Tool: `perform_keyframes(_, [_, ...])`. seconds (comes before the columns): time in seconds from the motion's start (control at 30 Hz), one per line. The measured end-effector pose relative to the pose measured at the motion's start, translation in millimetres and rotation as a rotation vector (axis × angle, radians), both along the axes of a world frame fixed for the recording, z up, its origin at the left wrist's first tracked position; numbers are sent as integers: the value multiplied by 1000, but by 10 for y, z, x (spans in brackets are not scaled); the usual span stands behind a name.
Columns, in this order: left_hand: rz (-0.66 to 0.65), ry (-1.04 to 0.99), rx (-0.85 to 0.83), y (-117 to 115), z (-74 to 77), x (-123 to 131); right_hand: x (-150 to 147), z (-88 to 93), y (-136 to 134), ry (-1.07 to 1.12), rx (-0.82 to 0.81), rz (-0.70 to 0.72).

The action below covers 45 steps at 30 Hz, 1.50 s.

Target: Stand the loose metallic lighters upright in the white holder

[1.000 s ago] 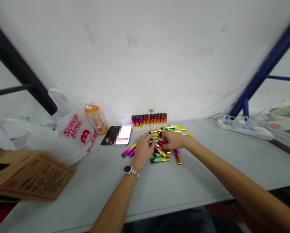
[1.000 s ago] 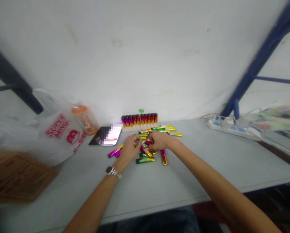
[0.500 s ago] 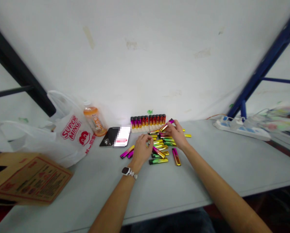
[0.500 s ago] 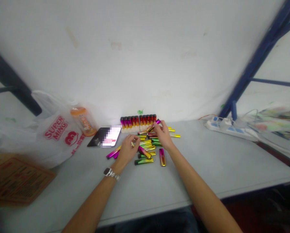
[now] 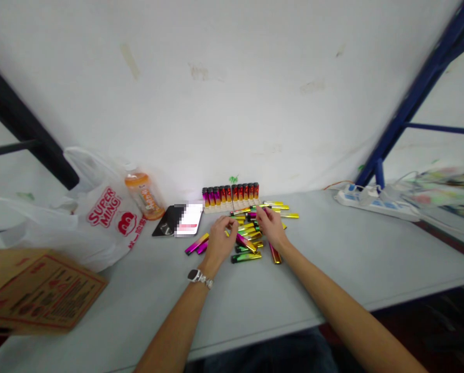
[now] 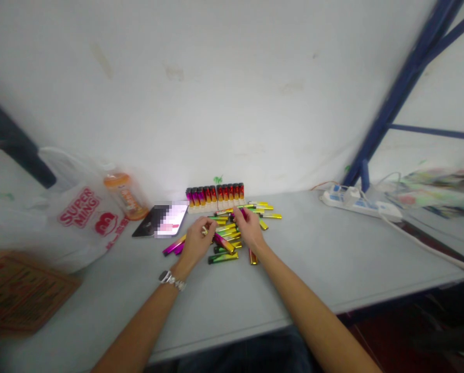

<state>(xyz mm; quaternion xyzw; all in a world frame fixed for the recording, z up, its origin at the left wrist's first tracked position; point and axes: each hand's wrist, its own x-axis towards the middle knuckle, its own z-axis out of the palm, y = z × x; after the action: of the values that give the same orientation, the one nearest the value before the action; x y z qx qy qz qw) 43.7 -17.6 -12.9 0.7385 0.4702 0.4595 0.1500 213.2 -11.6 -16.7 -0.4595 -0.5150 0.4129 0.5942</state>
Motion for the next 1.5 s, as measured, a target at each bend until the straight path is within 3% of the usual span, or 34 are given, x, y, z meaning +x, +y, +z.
perform_keyframes(0.17, [4, 20, 37, 8, 7, 4, -16, -99, 30, -212, 116, -164])
perform_keyframes(0.3, [23, 38, 52, 20, 3, 2, -31, -62, -7, -289, 185, -222])
perform_keyframes(0.93, [-3, 31, 55, 7, -6, 4, -84, -37, -113, -310, 239, -172])
perform_keyframes(1.3, [6, 38, 45, 2, -3, 1, -57, 8, -91, -385, 227, -243])
perform_keyframes(1.5, [5, 38, 34, -11, 9, 6, -62, -31, -82, -328, 177, -165])
